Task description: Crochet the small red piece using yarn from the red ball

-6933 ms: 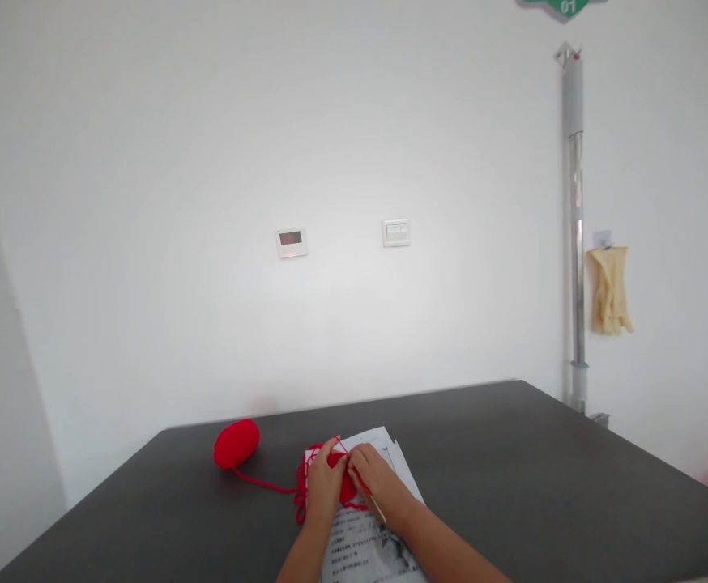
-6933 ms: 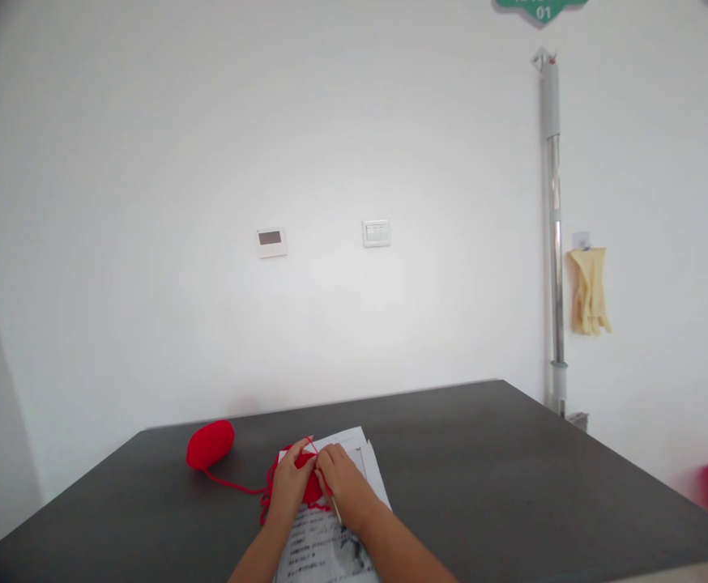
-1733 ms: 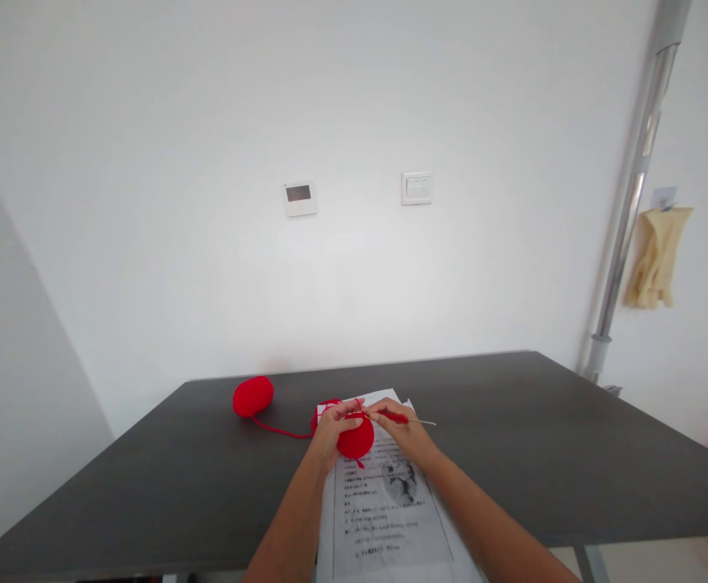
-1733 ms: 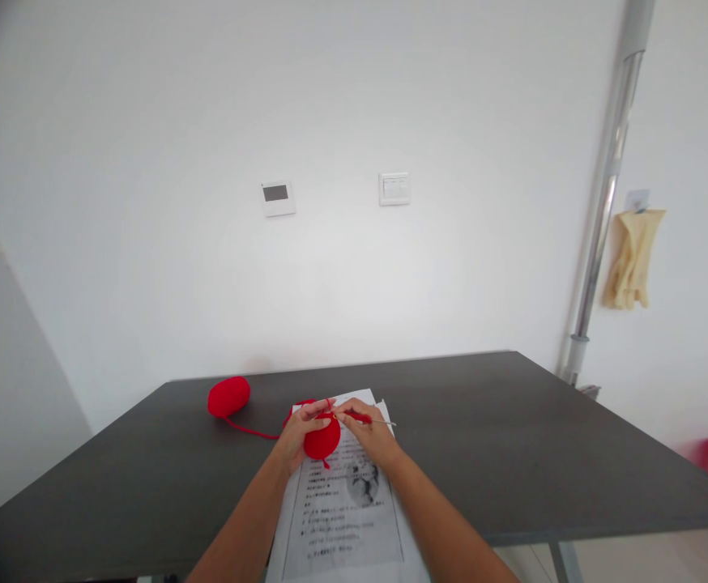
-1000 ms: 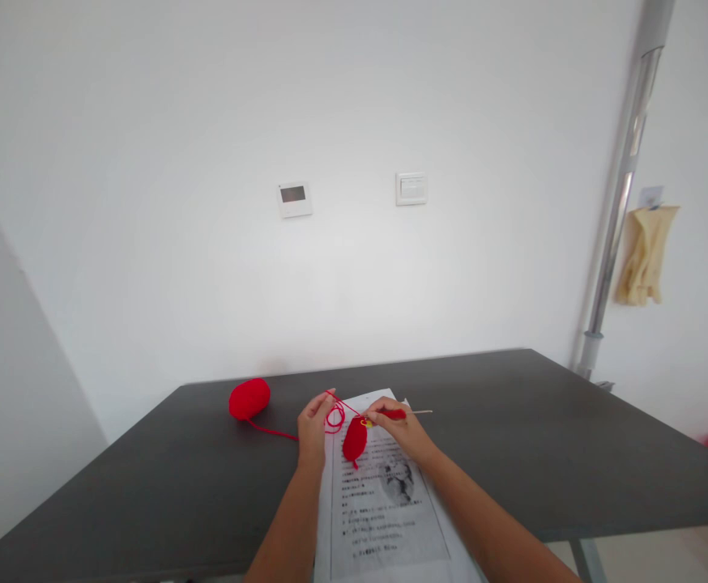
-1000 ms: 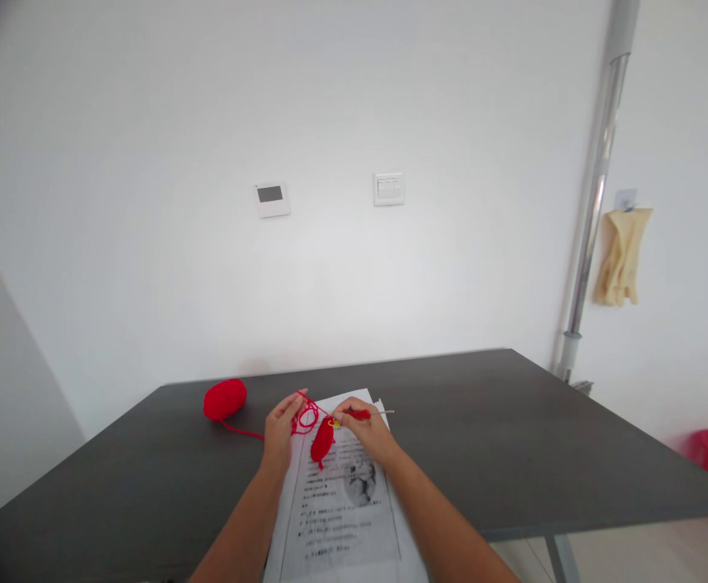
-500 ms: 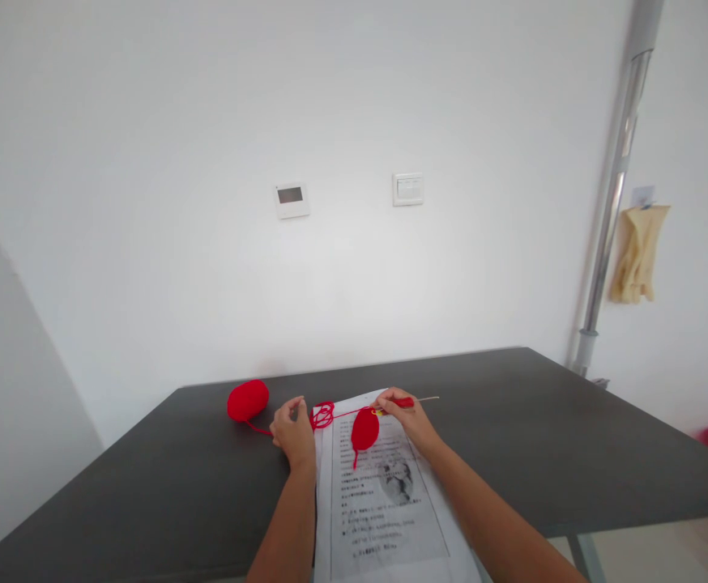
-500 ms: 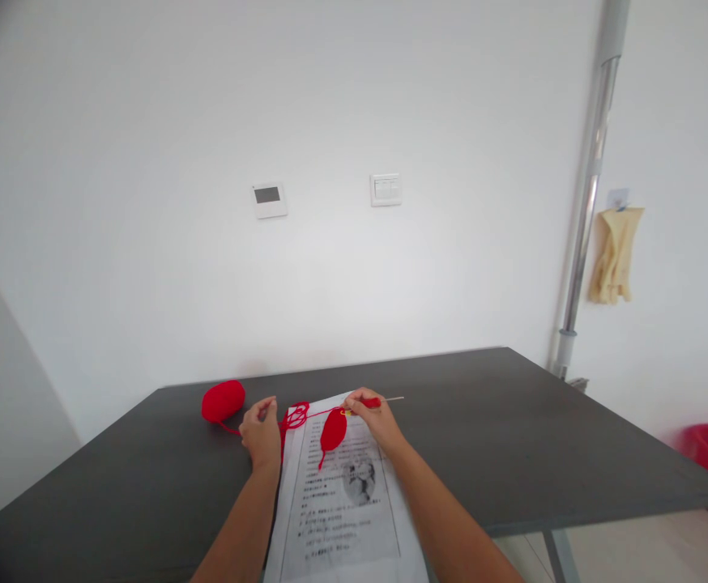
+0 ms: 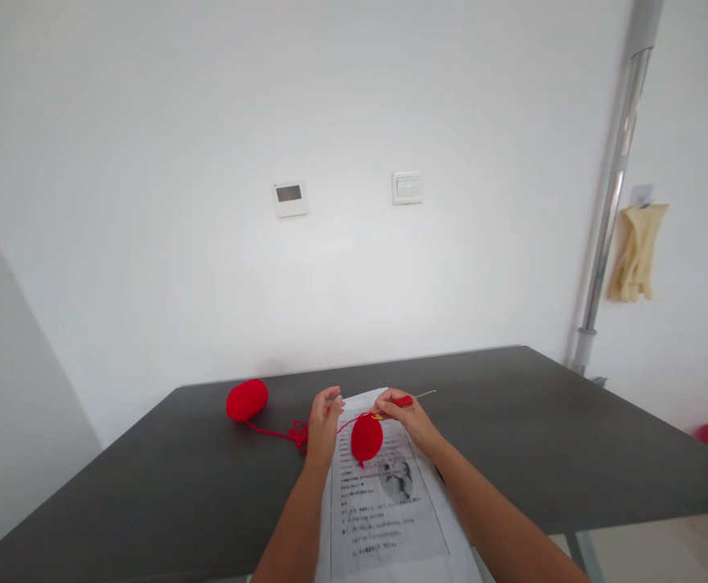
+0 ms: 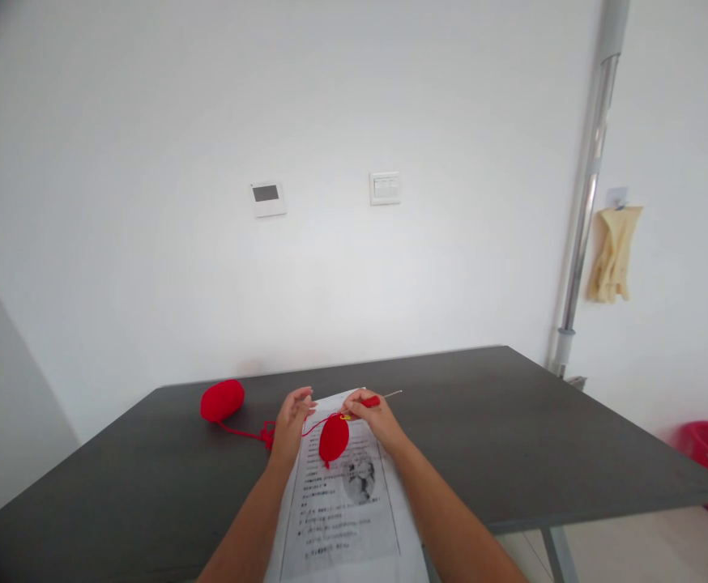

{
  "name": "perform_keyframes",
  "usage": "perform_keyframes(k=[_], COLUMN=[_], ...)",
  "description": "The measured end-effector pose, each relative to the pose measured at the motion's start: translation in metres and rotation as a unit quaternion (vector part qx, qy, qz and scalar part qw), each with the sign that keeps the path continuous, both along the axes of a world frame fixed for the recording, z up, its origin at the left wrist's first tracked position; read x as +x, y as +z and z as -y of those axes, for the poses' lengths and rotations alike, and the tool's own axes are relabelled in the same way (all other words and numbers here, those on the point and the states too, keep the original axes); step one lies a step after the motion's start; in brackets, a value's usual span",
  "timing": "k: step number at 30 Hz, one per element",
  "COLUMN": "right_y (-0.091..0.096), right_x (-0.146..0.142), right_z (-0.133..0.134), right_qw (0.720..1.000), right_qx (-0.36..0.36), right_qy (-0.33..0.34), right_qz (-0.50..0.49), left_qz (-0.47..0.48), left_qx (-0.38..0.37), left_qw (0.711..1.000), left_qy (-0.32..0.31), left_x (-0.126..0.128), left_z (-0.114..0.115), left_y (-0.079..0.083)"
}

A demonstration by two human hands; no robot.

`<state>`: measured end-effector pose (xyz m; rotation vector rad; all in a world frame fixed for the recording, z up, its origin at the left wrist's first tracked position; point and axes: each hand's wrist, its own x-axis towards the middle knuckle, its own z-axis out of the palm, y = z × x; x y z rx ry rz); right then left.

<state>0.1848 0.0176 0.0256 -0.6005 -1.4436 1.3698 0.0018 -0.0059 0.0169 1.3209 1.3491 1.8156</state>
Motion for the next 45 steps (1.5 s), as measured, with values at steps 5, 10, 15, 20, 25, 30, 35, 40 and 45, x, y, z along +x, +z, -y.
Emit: perform_keyframes(k=[5, 10, 15, 20, 25, 30, 35, 40, 45], right_y=[0.0, -0.001, -0.002, -0.004, -0.003, 0.001, 0.001, 0.001, 0.001], right_x=[-0.001, -0.001, -0.002, -0.005, -0.007, -0.006, -0.004, -0.003, -0.004], right_z=[0.001, 0.003, 0.005, 0.006, 0.008, 0.007, 0.003, 0.002, 0.002], right_qw=[0.999, 0.997, 0.996, 0.994, 0.995, 0.999, 1.0, 1.0, 0.999], right_qx=[-0.026, -0.041, -0.038, -0.036, -0.032, -0.002, 0.01, 0.027, 0.04], right_qy=[0.038, 0.066, 0.083, 0.096, 0.087, 0.046, 0.007, -0.005, -0.008], right_qz=[0.002, 0.004, 0.011, 0.032, 0.042, 0.021, 0.0, 0.008, 0.02], left_qz=[0.093, 0.205, 0.317, 0.358, 0.261, 0.073, -0.151, -0.219, -0.191], left_qx=[-0.094, -0.122, -0.147, -0.08, -0.004, -0.006, 0.008, -0.019, -0.013], left_qw=[0.976, 0.952, 0.883, 0.872, 0.947, 0.992, 0.988, 0.975, 0.981], left_qy=[-0.171, -0.192, -0.312, -0.324, -0.19, -0.101, -0.027, -0.02, -0.04], left_x=[0.012, 0.01, 0.004, -0.005, 0.0, 0.007, 0.006, 0.009, 0.012], left_z=[0.001, 0.003, 0.014, 0.018, 0.005, 0.003, 0.01, 0.009, 0.007], left_y=[-0.001, 0.005, 0.019, 0.024, 0.013, 0.006, 0.007, 0.003, 0.0])
